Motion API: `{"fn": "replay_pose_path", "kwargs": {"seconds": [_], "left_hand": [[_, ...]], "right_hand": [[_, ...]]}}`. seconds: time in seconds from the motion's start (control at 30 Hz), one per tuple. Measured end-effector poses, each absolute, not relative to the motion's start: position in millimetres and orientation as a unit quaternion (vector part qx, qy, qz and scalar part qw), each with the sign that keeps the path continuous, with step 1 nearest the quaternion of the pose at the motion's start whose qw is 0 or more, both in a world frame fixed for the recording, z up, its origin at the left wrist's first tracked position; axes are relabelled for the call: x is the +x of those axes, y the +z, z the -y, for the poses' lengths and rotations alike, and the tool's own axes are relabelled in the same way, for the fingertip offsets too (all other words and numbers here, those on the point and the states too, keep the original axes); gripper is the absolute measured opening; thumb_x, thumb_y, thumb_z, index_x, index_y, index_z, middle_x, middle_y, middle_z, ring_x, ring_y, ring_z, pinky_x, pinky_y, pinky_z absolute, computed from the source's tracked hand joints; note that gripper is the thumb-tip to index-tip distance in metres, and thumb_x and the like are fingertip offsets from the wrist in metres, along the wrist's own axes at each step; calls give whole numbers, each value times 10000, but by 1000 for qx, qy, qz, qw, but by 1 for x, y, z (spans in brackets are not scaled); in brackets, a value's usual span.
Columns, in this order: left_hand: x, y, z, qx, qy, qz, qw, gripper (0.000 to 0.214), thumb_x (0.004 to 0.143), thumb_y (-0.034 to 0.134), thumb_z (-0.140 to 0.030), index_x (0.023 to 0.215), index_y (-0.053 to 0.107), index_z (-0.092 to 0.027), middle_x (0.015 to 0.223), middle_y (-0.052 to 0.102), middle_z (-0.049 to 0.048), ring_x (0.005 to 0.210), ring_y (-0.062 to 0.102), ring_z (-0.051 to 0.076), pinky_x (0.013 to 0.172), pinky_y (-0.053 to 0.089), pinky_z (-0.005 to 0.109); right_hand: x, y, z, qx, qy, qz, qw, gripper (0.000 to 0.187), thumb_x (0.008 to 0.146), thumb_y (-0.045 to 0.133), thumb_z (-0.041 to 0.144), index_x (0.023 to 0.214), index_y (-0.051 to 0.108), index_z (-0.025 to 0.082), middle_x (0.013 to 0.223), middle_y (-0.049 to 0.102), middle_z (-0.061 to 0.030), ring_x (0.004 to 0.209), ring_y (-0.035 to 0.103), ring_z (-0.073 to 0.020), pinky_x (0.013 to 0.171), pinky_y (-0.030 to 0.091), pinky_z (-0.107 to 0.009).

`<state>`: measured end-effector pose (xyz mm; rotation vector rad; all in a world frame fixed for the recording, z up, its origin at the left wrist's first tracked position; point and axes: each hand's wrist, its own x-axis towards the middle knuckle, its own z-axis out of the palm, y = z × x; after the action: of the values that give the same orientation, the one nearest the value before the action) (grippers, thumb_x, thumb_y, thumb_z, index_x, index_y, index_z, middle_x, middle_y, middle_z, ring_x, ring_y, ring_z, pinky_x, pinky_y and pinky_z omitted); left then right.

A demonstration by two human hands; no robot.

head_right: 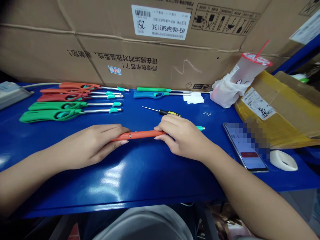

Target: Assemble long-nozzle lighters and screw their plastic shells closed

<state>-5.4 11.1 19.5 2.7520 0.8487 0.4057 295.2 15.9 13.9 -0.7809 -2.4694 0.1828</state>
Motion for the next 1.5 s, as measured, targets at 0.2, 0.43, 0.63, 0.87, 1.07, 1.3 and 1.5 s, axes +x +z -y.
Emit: {"fn": "replay_pose_path", "kwargs": {"seconds": [0.2,0.43,0.63,0.87,1.07,1.3,1.5], "left_hand": [[-9,19,-19,912,207,-319,151,295,1074,554,-421,1141,710,-180,987,756,42,828,703,172,746,513,260],[-8,15,-19,887,311,-306,151,215,1037,627,-322,1128,746,-168,1047,803,57,905,749,169,864,563,252],[2,9,-5,883,305,-299,192,201,1056,583,-261,1167,712,-155,1050,779,77,912,730,170,845,566,256],[9,9,1,875,315,-297,216,196,1039,599,-248,1161,727,-165,1040,788,75,893,733,172,829,579,266],[18,3,3,710,377,-381,457,333,1014,655,-419,1214,717,-160,777,771,14,564,691,123,574,591,224],[19,2,-2,550,405,-417,599,449,969,697,-516,1233,725,-155,793,790,52,626,737,164,612,637,280],[5,6,-6,814,409,-328,251,216,964,735,-304,1140,784,-189,1137,813,80,1030,767,213,966,619,328]], "right_hand": [[300,15,-20,-302,86,909,273,69,1013,637,245,1016,689,198,890,721,-59,818,654,-204,751,527,-333],[304,15,-26,-319,48,904,282,78,1006,632,258,1051,674,209,951,708,-71,866,652,-219,773,525,-352],[281,10,-11,-283,14,913,293,157,1046,599,296,1114,684,182,950,733,-91,873,649,-225,793,546,-370],[276,9,-3,-314,50,901,295,148,1058,555,281,1061,676,196,935,717,-75,840,640,-202,743,526,-342],[273,15,-2,-334,63,908,247,249,1070,547,365,1102,714,183,1031,736,-94,924,690,-218,795,558,-355],[249,31,-1,-340,-79,930,115,409,1108,433,352,1294,662,69,1157,744,-195,961,735,-292,750,586,-396],[251,39,-17,-297,5,946,131,334,1113,433,365,1152,689,155,1079,759,-125,919,726,-240,800,575,-361]]}}
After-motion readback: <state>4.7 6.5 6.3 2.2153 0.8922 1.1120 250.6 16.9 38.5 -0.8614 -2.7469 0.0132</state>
